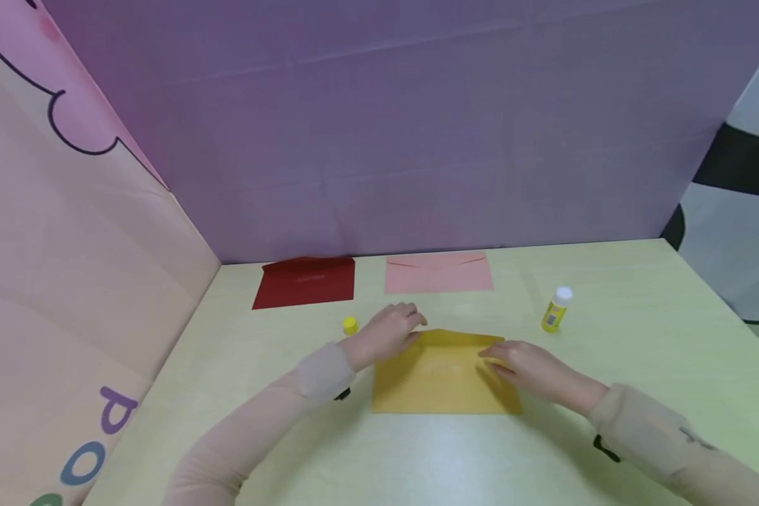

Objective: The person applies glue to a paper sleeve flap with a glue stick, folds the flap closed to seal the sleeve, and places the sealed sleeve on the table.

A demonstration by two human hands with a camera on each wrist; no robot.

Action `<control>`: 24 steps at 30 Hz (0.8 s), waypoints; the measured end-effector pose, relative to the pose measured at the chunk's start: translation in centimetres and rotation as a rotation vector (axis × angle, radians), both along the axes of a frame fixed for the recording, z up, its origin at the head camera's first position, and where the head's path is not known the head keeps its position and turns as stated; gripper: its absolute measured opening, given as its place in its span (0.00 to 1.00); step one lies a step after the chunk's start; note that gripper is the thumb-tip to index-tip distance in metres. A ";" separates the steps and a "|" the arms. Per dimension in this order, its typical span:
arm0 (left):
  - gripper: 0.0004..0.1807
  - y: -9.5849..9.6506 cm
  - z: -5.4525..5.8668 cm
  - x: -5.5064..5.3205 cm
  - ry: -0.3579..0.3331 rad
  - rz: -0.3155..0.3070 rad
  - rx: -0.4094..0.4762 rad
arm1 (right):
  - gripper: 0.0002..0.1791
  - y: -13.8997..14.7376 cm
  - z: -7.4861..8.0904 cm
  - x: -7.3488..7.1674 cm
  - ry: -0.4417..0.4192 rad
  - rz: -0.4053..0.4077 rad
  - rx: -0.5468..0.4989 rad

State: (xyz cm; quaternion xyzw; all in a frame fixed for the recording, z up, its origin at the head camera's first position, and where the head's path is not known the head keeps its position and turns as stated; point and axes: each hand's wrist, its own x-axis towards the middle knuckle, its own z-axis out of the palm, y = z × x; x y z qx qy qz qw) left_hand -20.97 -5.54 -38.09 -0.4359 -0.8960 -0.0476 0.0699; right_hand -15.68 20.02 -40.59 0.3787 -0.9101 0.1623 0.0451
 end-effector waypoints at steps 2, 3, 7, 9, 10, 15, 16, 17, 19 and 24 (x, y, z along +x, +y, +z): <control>0.09 -0.4 0.1 0.4 0.040 -0.034 0.008 | 0.13 0.0 -0.2 -0.2 0.013 0.007 -0.005; 0.08 -0.6 0.1 0.6 0.053 -0.049 0.000 | 0.12 -0.1 -0.3 -0.2 0.023 0.007 -0.006; 0.10 -1.2 -0.2 1.4 -0.003 -0.087 -0.043 | 0.12 -0.2 -0.6 -0.6 0.039 0.005 -0.004; 0.10 -1.5 -0.6 1.6 -0.041 -0.091 -0.075 | 0.11 -0.4 -0.7 -0.7 0.039 0.006 0.000; 0.10 -1.6 -0.9 1.6 -0.064 -0.092 -0.082 | 0.11 -0.5 -0.8 -0.8 0.037 0.006 0.002; 0.10 -2.0 -1.8 1.7 -0.136 -0.082 -0.125 | 0.12 -0.7 -1.0 -0.9 0.015 -0.004 0.023; 0.10 -2.0 -1.9 1.7 -0.146 -0.080 -0.132 | 0.12 -0.8 -1.0 -0.9 0.010 -0.005 0.028; 0.10 -2.0 -1.9 1.7 -0.152 -0.077 -0.142 | 0.12 -0.8 -1.0 -1.0 0.009 -0.005 0.033; 0.11 -2.1 -2.1 1.7 -0.167 -0.072 -0.154 | 0.12 -0.9 -1.1 -1.0 0.008 -0.002 0.038; 0.14 -2.1 -2.5 1.7 -0.190 -0.060 -0.170 | 0.12 -0.8 -1.6 -1.0 0.015 0.007 0.044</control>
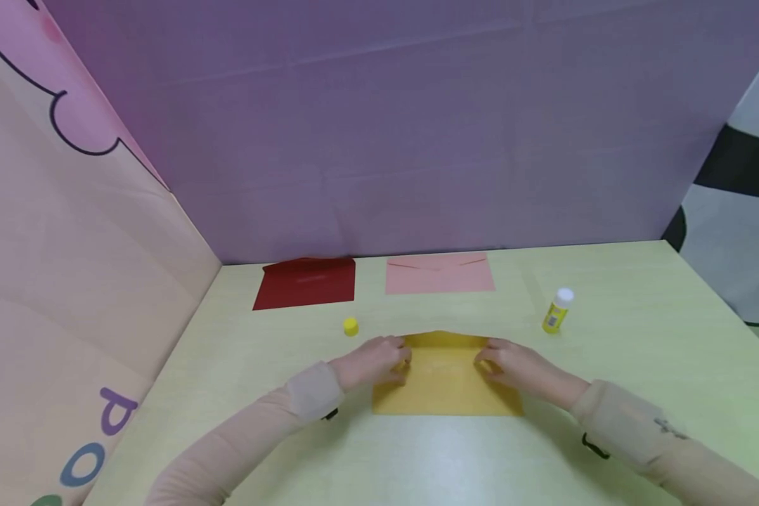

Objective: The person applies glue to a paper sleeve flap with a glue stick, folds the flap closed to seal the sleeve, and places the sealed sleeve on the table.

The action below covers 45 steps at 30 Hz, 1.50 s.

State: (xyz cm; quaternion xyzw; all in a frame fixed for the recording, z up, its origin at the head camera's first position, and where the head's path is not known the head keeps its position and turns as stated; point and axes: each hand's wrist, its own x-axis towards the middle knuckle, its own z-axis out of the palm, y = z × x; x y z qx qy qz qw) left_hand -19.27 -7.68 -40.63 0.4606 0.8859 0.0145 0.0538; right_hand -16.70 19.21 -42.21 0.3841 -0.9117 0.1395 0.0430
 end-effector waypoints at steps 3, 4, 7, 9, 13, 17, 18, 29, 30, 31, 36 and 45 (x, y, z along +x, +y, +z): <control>0.15 0.1 -0.1 0.1 -0.006 0.012 -0.017 | 0.13 0.1 -0.3 -0.1 -0.002 0.001 0.012; 0.15 0.1 -0.1 0.1 -0.007 0.017 -0.021 | 0.13 0.1 -0.3 -0.1 0.002 0.003 0.015; 0.17 0.2 0.0 0.1 -0.013 0.049 -0.032 | 0.14 0.2 -0.4 -0.1 0.020 0.007 0.026; 0.19 0.3 0.1 0.0 -0.013 0.071 -0.039 | 0.16 0.2 -0.3 -0.2 0.038 0.013 0.031; 0.23 0.4 0.0 0.0 -0.013 0.102 -0.054 | 0.18 0.1 -0.4 -0.2 0.083 0.036 0.026; 0.28 0.4 -0.1 -0.1 -0.005 0.106 -0.061 | 0.22 0.1 -0.7 -0.3 0.141 0.064 0.015; 0.29 0.4 -0.1 -0.1 -0.003 0.104 -0.063 | 0.23 0.2 -0.8 -0.3 0.150 0.067 0.014; 0.38 -0.3 -0.4 -0.2 -0.059 0.067 -0.082 | 0.33 0.4 -0.3 -0.3 -0.154 -0.021 0.004; 0.39 -0.4 -0.4 -0.3 -0.077 0.068 -0.082 | 0.34 0.5 -0.2 -0.3 -0.177 -0.025 0.001; 0.39 -0.4 -0.4 -0.3 -0.095 0.068 -0.081 | 0.34 0.5 -0.2 -0.3 -0.194 -0.026 0.000; 0.39 -0.6 -0.5 -0.5 -0.172 0.077 -0.076 | 0.34 0.6 -0.1 -0.4 -0.293 -0.031 0.006; 0.40 -0.8 -0.4 -0.7 -0.285 0.112 -0.054 | 0.34 0.8 0.0 -0.8 -0.400 -0.025 0.026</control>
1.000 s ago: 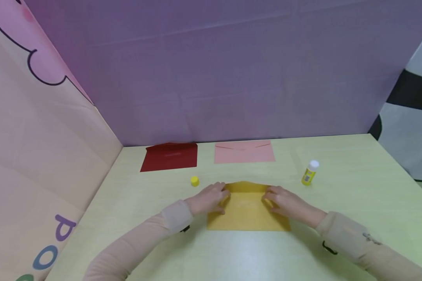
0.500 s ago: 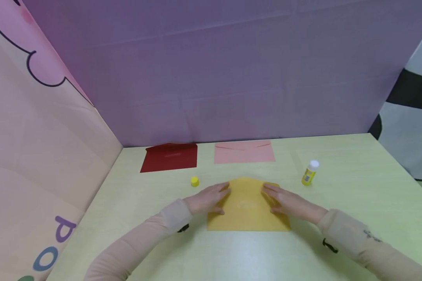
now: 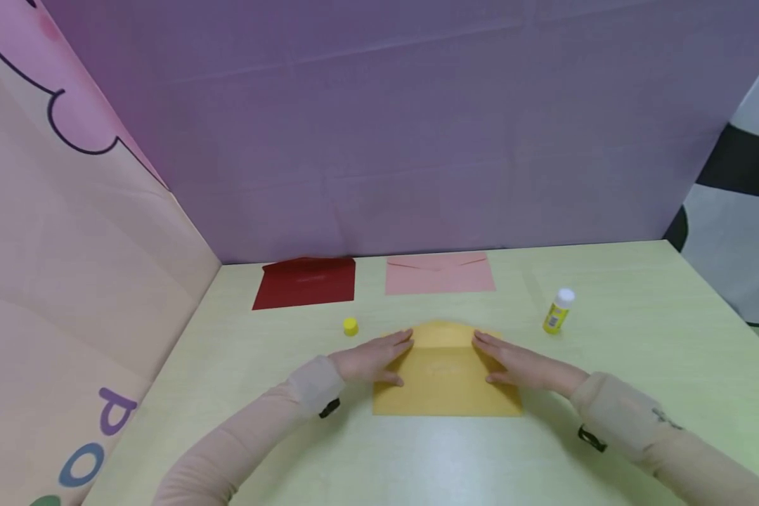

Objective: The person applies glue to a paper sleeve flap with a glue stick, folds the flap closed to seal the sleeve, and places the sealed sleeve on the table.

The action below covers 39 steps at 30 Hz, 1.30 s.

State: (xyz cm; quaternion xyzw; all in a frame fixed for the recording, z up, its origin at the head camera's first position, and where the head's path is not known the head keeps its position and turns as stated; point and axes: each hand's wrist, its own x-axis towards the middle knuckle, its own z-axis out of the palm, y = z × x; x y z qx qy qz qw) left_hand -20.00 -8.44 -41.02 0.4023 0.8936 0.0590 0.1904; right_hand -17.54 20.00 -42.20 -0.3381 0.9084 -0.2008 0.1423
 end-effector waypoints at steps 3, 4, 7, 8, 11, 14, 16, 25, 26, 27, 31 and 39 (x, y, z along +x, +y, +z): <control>0.40 0.0 0.1 0.0 -0.035 0.013 0.004 | 0.33 0.0 0.0 -0.1 -0.004 0.012 0.000; 0.40 0.0 0.1 0.0 -0.042 0.015 0.003 | 0.33 0.0 0.0 -0.1 -0.003 0.017 0.001; 0.40 0.0 0.0 -0.1 -0.053 0.010 0.000 | 0.32 0.0 0.1 -0.2 -0.006 0.026 0.003; 0.40 0.0 -0.1 -0.2 -0.053 0.008 -0.003 | 0.32 0.0 0.2 -0.1 -0.012 0.026 0.003; 0.39 0.1 -0.1 -0.2 -0.054 -0.003 -0.011 | 0.32 -0.1 0.1 -0.1 -0.006 0.025 -0.003; 0.39 0.2 -0.2 -0.3 -0.060 0.006 -0.040 | 0.32 -0.1 0.0 0.0 0.014 0.018 -0.004; 0.39 0.3 -0.3 -0.4 -0.069 0.017 -0.060 | 0.32 -0.2 -0.2 0.1 0.027 0.003 0.004; 0.40 0.1 -1.9 -0.9 -0.068 0.026 -0.065 | 0.23 -0.1 0.1 1.1 0.205 -0.049 0.011; 0.40 0.1 -1.8 -0.9 -0.065 0.031 -0.067 | 0.23 0.1 0.1 1.3 0.231 -0.069 -0.004; 0.40 0.1 -1.8 -0.8 -0.059 0.034 -0.069 | 0.22 0.3 0.2 1.4 0.255 -0.089 -0.014; 0.40 0.4 -0.9 -0.2 -0.053 0.066 -0.096 | 0.18 1.4 0.7 1.7 0.291 -0.194 -0.102; 0.43 0.3 -1.1 0.0 -0.037 0.078 -0.111 | 0.12 3.5 1.6 2.3 0.295 -0.453 -0.350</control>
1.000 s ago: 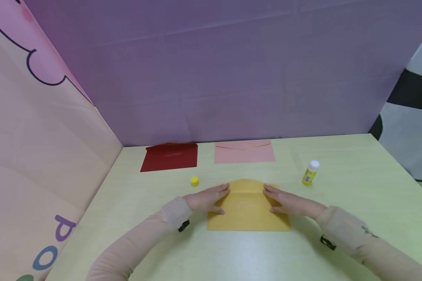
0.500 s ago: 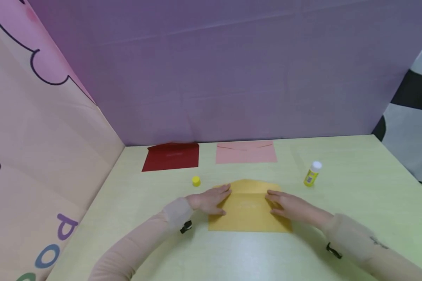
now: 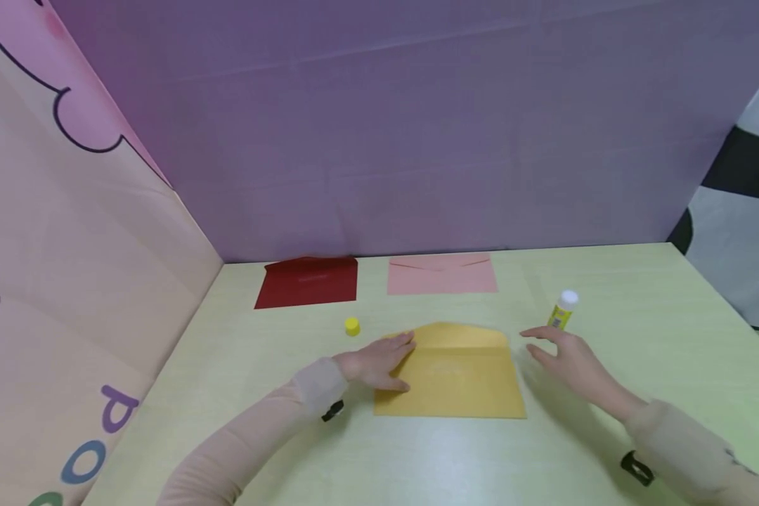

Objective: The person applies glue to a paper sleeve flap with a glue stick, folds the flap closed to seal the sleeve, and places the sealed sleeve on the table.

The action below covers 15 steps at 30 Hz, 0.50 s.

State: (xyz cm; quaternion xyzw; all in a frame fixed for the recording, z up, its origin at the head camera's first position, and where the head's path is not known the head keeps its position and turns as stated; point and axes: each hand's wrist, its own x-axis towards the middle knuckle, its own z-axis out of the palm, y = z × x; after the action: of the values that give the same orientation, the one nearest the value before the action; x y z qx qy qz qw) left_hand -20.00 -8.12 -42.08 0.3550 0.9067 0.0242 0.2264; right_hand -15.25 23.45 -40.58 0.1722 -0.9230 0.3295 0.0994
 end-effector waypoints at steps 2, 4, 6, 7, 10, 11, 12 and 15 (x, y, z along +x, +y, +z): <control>0.43 0.0 -0.1 0.0 -0.003 0.003 0.000 | 0.12 0.5 0.1 0.0 0.017 -0.050 -0.044; 0.43 0.0 -0.1 0.0 -0.005 0.006 -0.001 | 0.11 1.0 0.2 0.0 0.038 -0.100 -0.071; 0.43 0.0 -0.1 0.0 -0.002 0.005 -0.002 | 0.11 1.5 0.2 0.0 0.051 -0.142 -0.105; 0.43 0.0 -0.2 0.0 0.002 0.003 -0.001 | 0.11 1.7 0.2 0.0 0.055 -0.166 -0.113; 0.43 -0.1 -0.2 0.0 0.010 -0.003 -0.004 | 0.10 2.5 0.0 0.0 0.042 -0.236 -0.132; 0.43 -0.1 -0.2 0.0 0.009 -0.002 -0.003 | 0.11 2.7 0.0 0.0 0.026 -0.255 -0.144; 0.44 -0.1 -0.2 0.0 0.008 -0.001 -0.004 | 0.12 2.8 -0.1 -0.1 0.009 -0.272 -0.151; 0.46 -0.1 -0.2 0.1 0.001 0.003 -0.006 | 0.15 3.2 -0.1 -0.2 -0.044 -0.321 -0.172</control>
State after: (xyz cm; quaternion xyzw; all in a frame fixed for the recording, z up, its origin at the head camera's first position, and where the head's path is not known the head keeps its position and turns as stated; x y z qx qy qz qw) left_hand -19.92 -8.20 -42.30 0.3531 0.9074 0.0215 0.2268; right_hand -15.45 26.65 -40.66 0.0065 -0.9090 0.3906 0.1450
